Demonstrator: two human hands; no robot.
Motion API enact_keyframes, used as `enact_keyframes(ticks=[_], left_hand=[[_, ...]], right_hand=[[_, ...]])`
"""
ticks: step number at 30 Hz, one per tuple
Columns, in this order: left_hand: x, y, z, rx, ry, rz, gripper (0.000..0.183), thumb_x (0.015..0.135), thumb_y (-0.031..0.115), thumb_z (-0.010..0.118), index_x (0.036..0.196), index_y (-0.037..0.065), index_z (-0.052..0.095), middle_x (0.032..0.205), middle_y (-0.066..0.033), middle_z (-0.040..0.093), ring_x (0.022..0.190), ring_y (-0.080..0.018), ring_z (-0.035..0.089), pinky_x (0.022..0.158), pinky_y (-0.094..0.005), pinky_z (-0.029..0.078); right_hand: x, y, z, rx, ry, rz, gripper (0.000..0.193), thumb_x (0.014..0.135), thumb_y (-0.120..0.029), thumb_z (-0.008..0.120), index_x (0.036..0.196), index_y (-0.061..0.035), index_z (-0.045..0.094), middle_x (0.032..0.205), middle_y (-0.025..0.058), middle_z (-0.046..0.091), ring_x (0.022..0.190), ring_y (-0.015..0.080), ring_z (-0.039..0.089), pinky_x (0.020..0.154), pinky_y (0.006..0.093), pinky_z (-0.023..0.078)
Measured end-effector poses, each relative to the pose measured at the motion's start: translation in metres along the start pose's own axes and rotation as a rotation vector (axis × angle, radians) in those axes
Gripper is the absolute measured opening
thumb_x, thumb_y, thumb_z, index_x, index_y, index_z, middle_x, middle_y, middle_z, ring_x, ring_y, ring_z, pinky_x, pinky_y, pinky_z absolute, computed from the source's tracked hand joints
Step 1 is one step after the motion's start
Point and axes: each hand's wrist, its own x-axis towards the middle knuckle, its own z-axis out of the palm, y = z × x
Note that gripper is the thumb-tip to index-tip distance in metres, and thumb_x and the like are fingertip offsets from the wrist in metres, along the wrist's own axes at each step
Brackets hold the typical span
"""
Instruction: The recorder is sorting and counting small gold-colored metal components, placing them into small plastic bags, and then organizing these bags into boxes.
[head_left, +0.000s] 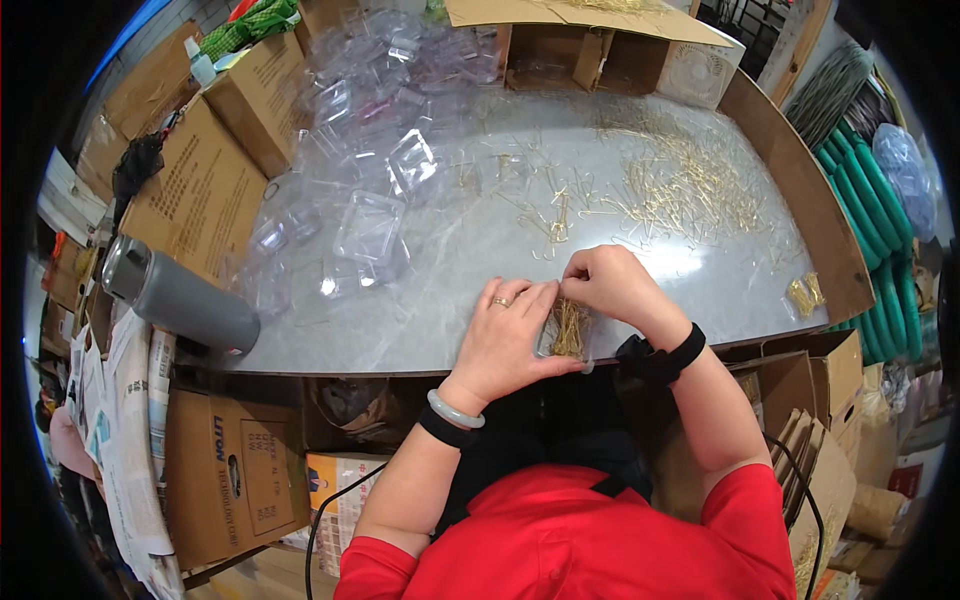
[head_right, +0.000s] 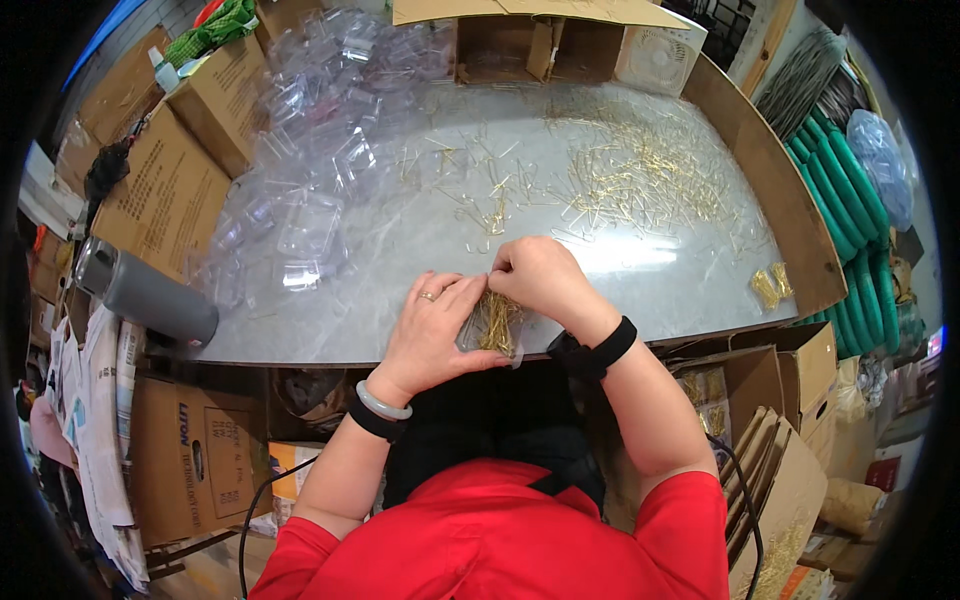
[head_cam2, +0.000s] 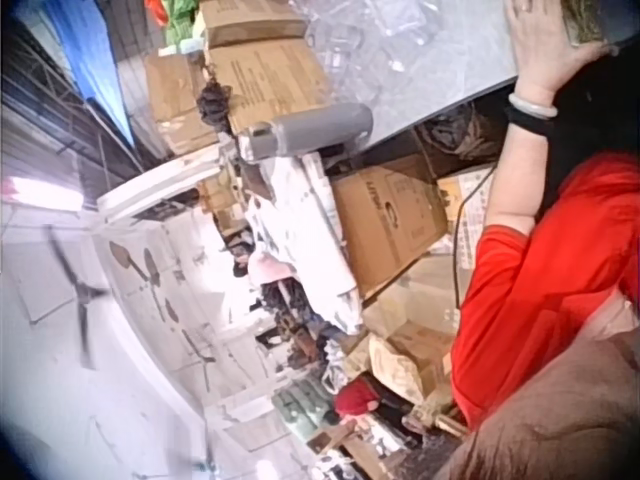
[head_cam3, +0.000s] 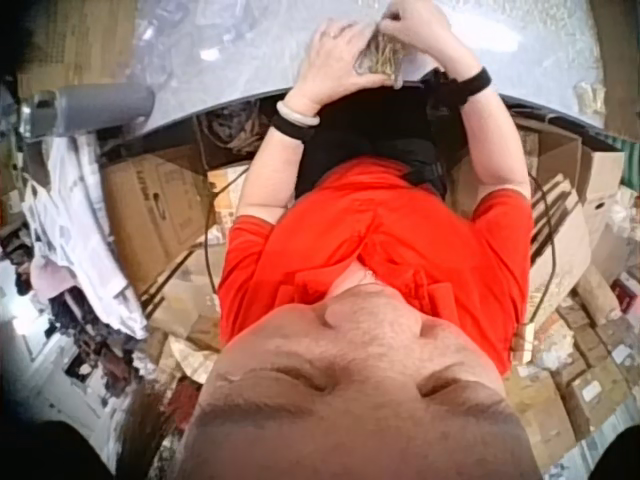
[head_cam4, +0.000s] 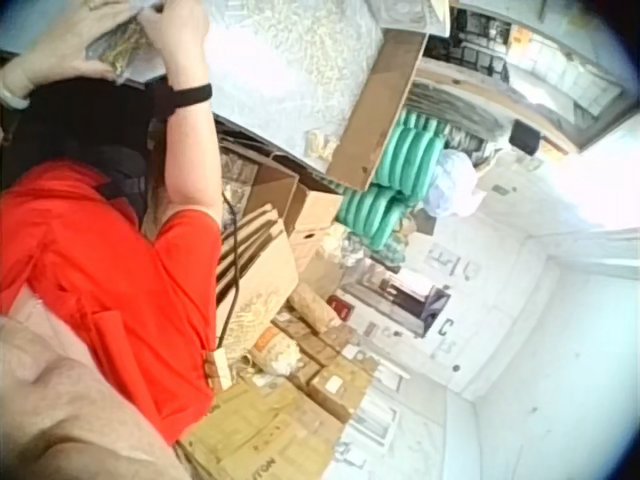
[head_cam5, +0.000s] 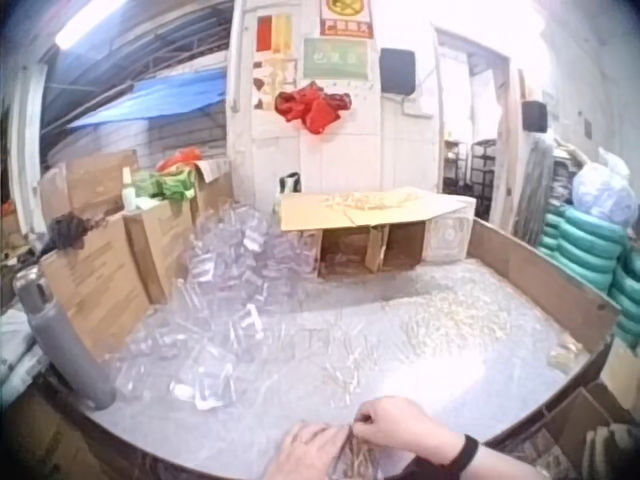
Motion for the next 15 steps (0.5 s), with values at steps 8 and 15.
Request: enact_keyframes(ticks=[8,15], left_hand=[[-0.004,-0.003,0.001,0.014,0.014,-0.001,0.091,0.072,0.059,0.08,0.134,-0.003,0.056,0.128,-0.0133,0.062,0.124,-0.0318,0.054,0.114,-0.0525,0.032],[-0.003,-0.002,0.002,0.025,0.014,0.001,0.092,0.072,0.06,0.08,0.134,-0.003,0.056,0.129,-0.0142,0.063,0.124,-0.0319,0.054,0.115,-0.0518,0.032]], right_hand=[[-0.025,-0.005,-0.002,0.02,0.082,-0.058,0.017,0.082,-0.017,0.069,0.09,-0.0038,0.075,0.083,0.0165,0.07,0.079,0.035,0.069,0.072,0.0413,0.054],[-0.034,0.004,0.005,-0.02,0.153,-0.215,0.007,0.087,-0.01,0.067,0.092,-0.0066,0.071,0.089,0.0135,0.066,0.082,0.0355,0.067,0.072,0.0433,0.054]])
